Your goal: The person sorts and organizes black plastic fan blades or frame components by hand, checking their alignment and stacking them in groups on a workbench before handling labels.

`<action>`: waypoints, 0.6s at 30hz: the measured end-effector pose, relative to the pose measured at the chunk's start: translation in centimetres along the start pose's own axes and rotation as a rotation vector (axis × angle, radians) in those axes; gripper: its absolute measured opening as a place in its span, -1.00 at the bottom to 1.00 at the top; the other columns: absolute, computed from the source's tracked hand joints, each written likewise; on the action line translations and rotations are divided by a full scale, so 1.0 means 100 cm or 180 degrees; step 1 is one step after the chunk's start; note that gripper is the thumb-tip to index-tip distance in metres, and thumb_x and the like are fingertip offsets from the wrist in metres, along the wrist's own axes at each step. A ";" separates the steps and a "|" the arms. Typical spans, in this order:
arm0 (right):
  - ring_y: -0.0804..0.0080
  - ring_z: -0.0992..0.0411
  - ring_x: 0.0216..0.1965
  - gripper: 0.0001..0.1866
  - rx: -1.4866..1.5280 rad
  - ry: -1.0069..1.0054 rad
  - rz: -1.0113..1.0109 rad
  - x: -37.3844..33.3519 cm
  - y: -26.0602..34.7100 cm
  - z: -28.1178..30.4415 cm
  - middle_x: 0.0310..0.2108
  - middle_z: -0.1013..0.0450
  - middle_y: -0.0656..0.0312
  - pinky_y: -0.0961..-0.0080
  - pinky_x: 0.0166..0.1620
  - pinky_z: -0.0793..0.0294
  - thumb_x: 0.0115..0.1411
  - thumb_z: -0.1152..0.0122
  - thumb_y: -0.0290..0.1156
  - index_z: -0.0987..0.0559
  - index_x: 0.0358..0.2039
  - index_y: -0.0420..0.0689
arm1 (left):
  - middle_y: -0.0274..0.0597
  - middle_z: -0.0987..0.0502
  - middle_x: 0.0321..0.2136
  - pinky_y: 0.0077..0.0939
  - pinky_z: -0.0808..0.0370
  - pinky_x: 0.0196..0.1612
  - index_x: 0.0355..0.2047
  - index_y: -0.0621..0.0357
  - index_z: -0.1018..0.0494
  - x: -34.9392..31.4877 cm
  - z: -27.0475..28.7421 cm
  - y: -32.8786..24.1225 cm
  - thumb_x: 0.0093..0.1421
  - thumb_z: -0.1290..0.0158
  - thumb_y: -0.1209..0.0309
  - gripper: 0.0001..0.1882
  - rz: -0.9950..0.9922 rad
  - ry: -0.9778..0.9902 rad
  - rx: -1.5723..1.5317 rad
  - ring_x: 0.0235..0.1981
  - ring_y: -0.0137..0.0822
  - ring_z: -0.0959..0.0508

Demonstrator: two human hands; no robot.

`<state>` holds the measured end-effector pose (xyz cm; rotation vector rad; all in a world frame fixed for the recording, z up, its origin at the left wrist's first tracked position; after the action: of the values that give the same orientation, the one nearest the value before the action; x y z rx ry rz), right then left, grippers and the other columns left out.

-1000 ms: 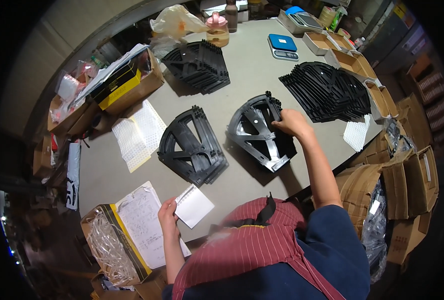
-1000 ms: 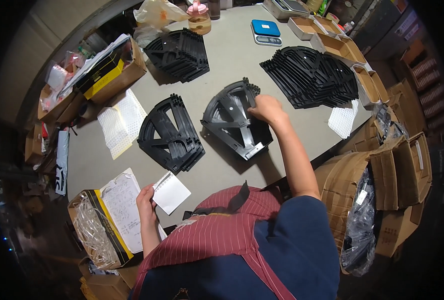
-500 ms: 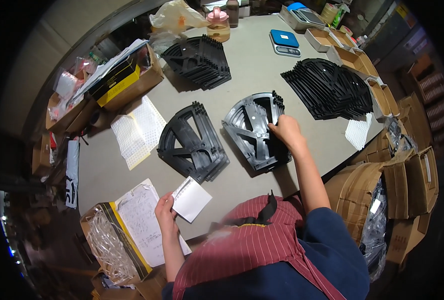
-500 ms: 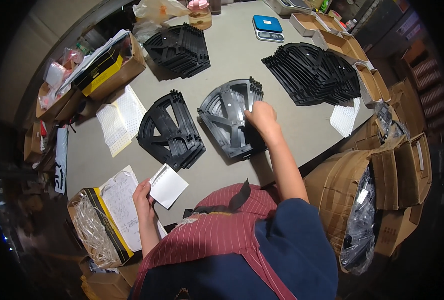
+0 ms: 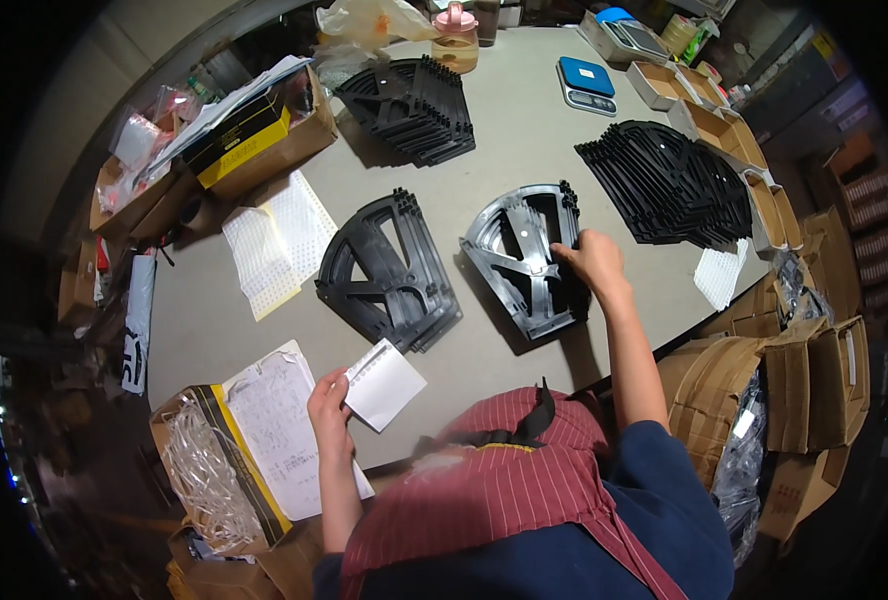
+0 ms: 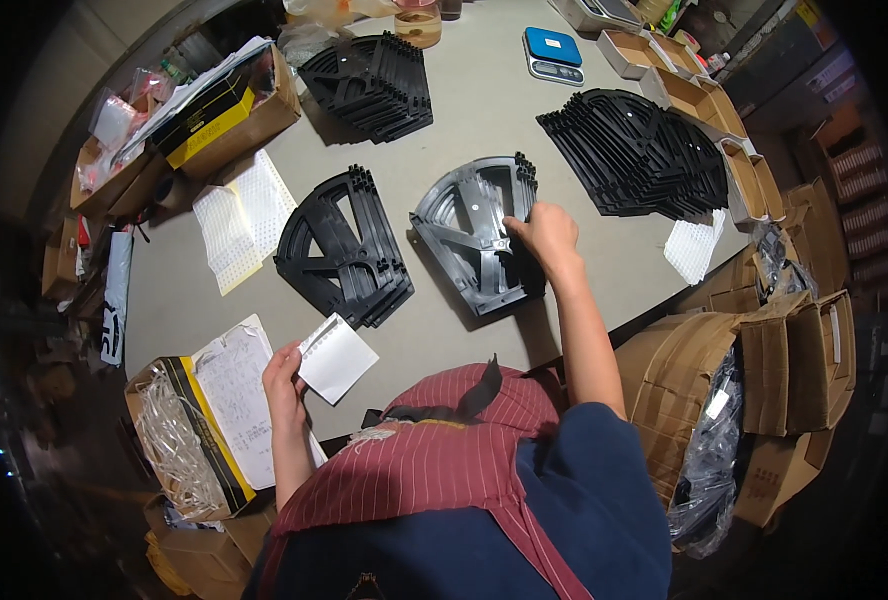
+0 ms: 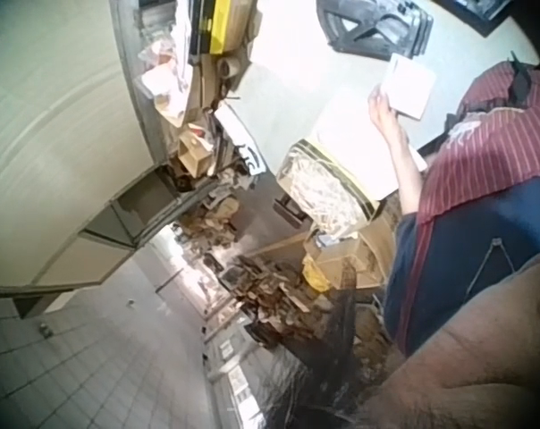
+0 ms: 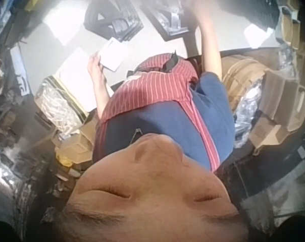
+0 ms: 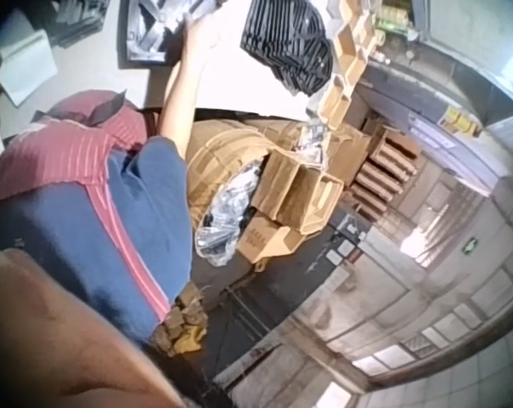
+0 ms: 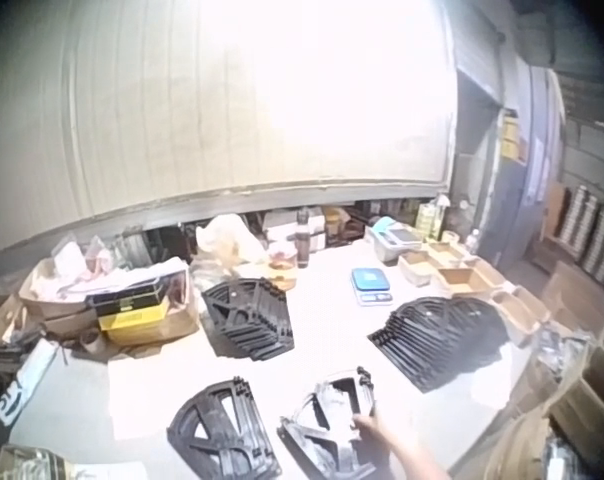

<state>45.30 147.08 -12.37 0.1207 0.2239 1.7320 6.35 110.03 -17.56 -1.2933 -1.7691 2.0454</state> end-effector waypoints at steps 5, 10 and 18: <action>-0.16 -0.59 -0.34 -0.40 0.0051 0.0043 0.0070 0.002 0.010 -0.002 -0.44 -0.59 -0.18 0.05 -0.25 -0.58 0.03 -0.46 0.12 -0.66 -0.49 -0.30 | -0.25 -0.61 -0.24 -0.78 -0.41 -0.36 -0.01 0.31 -0.52 0.002 -0.002 -0.001 0.34 -0.10 0.35 -0.69 0.0004 0.0120 0.0052 -0.35 -0.56 -0.54; -0.13 -0.60 -0.35 -0.38 -0.0155 -0.0119 0.0160 -0.005 0.010 -0.005 -0.45 -0.60 -0.12 0.07 -0.28 -0.58 0.01 -0.46 0.18 -0.66 -0.51 -0.27 | -0.26 -0.61 -0.25 -0.75 -0.41 -0.32 -0.01 0.29 -0.52 -0.003 -0.010 -0.007 0.34 -0.10 0.34 -0.69 -0.0014 0.0153 0.0003 -0.32 -0.56 -0.54; -0.03 -0.57 -0.32 -0.29 -0.0527 -0.0486 0.0534 -0.009 0.055 0.025 -0.39 -0.57 -0.05 0.12 -0.25 -0.56 -0.02 -0.52 0.10 -0.45 -0.24 -0.31 | -0.10 -0.63 -0.21 -0.58 -0.43 -0.02 0.18 0.24 -0.34 -0.010 -0.016 -0.032 0.38 0.00 0.49 -0.62 -0.0582 0.0361 0.0092 -0.16 -0.41 -0.56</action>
<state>40.71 145.55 -8.72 0.1530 -0.0433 1.8906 6.73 111.57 -14.21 -1.1674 -1.7318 1.8555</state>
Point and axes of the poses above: each hand's wrist, its own x-axis towards the middle knuckle, its own z-axis out of the back of the hand, y = z × x, the point moved 10 cm from there along x, towards the middle knuckle
